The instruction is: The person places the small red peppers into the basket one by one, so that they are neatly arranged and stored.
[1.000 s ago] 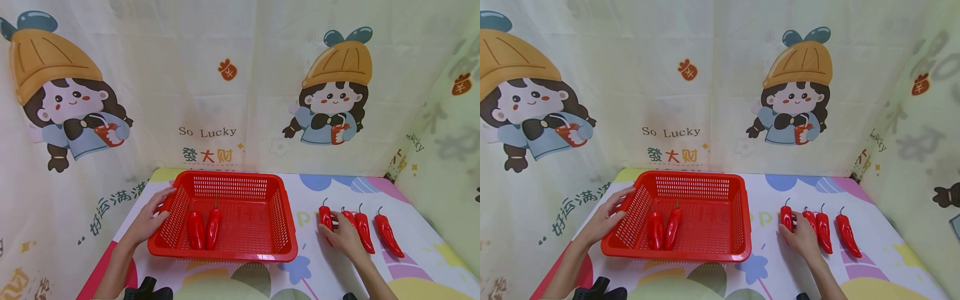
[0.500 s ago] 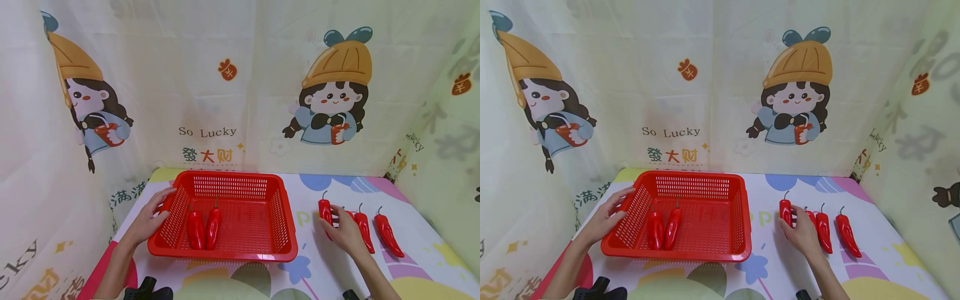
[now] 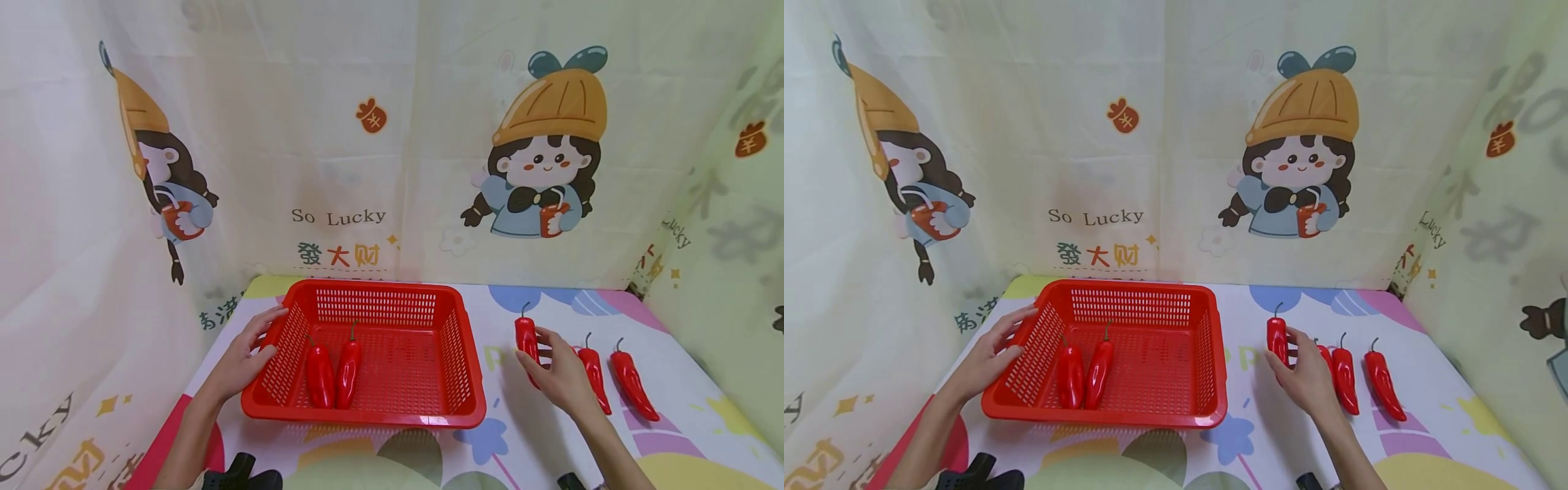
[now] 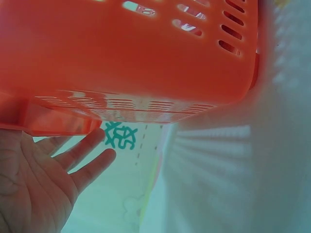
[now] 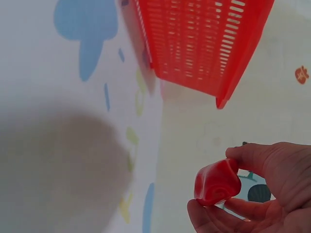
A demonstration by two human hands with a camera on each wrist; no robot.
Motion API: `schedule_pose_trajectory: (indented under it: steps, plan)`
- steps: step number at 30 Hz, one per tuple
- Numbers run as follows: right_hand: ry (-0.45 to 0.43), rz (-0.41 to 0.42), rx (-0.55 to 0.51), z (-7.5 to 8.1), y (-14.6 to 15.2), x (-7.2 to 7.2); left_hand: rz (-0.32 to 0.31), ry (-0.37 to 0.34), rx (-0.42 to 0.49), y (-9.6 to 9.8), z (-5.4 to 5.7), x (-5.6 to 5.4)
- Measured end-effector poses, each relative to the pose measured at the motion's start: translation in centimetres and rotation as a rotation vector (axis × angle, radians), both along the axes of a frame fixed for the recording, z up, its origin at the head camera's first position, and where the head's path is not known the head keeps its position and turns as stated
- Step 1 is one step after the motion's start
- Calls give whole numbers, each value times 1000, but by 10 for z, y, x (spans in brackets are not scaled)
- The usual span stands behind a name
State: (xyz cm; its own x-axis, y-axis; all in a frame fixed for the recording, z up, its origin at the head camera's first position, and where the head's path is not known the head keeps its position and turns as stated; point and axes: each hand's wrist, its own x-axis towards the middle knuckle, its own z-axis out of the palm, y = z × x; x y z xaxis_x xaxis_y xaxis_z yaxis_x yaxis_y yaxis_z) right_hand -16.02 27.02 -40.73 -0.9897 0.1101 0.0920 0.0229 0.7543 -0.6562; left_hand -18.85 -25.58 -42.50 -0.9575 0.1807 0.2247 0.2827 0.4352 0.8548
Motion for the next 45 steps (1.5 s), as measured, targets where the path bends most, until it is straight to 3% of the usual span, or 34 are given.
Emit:
schedule_pose_trajectory:
  steps: [15,28,45]
  plan:
    - [76,11,-52,19,-22,11,-17,-14,24,-1,-1,1]
    - [111,26,-91,34,-42,16,-2,-5,-8,0,1,0]
    - [194,83,-139,41,-67,16,-13,1,2,0,0,1]
